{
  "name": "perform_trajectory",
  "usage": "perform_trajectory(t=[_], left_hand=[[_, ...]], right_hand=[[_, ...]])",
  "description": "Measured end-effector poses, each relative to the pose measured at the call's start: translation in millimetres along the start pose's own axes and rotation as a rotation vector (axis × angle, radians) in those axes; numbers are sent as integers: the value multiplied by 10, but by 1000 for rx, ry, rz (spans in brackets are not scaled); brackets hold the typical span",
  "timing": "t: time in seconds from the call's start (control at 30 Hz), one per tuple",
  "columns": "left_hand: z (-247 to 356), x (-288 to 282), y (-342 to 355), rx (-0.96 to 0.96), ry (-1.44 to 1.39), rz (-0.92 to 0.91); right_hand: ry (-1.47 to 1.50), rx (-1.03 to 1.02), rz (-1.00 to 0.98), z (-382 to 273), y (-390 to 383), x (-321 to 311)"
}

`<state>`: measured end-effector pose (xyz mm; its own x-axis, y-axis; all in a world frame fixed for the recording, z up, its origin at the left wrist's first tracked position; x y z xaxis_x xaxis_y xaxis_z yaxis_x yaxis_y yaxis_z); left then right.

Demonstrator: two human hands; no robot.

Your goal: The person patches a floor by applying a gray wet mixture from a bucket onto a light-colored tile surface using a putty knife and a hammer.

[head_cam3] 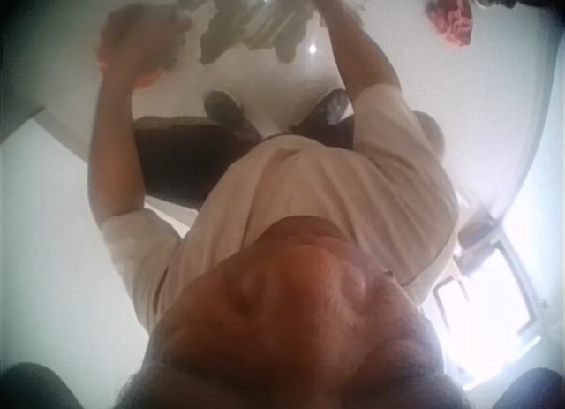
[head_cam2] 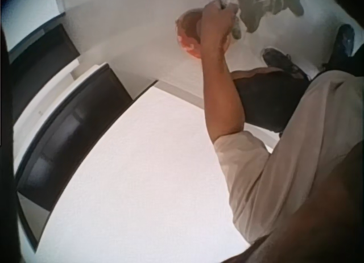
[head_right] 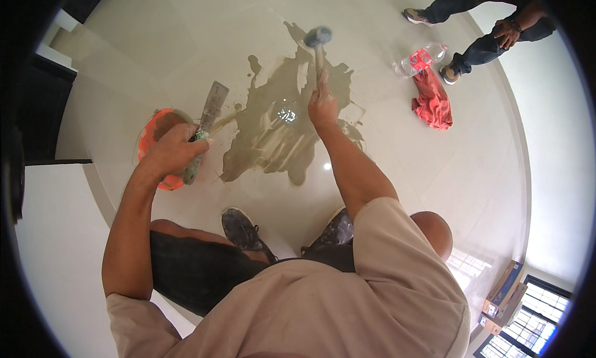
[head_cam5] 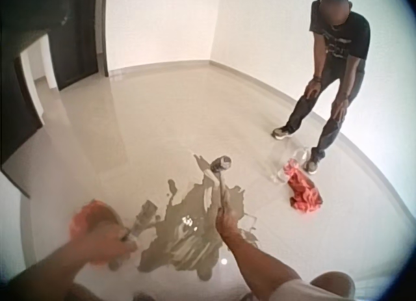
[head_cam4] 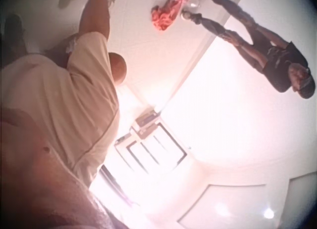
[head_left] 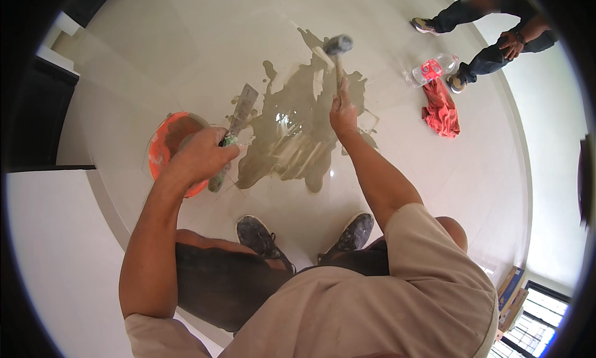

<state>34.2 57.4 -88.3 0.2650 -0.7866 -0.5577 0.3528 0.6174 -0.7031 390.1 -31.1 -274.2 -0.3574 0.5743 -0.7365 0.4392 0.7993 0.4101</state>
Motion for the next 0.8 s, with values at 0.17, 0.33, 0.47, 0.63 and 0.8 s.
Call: perform_trajectory(t=[0.17,0.33,0.47,0.63,0.8], left_hand=[[44,-23,-76,11,26,4],[97,27,9,35,0,-30],[37,-30,-71,-10,56,-42],[128,17,19,23,13,-44],[-35,-25,-41,-33,38,-51]], right_hand=[[31,198,-222,53,174,90],[-11,72,-92,186,-97,85],[25,115,-177,11,143,152],[-73,-64,-183,239,-123,116],[36,-4,-17,-147,18,148]])
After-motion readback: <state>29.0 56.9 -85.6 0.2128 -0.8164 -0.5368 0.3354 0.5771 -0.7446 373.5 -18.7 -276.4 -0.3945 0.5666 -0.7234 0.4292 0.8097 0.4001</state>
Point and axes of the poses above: each hand's wrist, its own y-axis towards the middle knuckle, its own x-axis out of the palm, z = x × y, the point moved 6 cm from there along y, towards the middle knuckle, and after that the axes turned 14 degrees about -x, right-handed, at the moved point
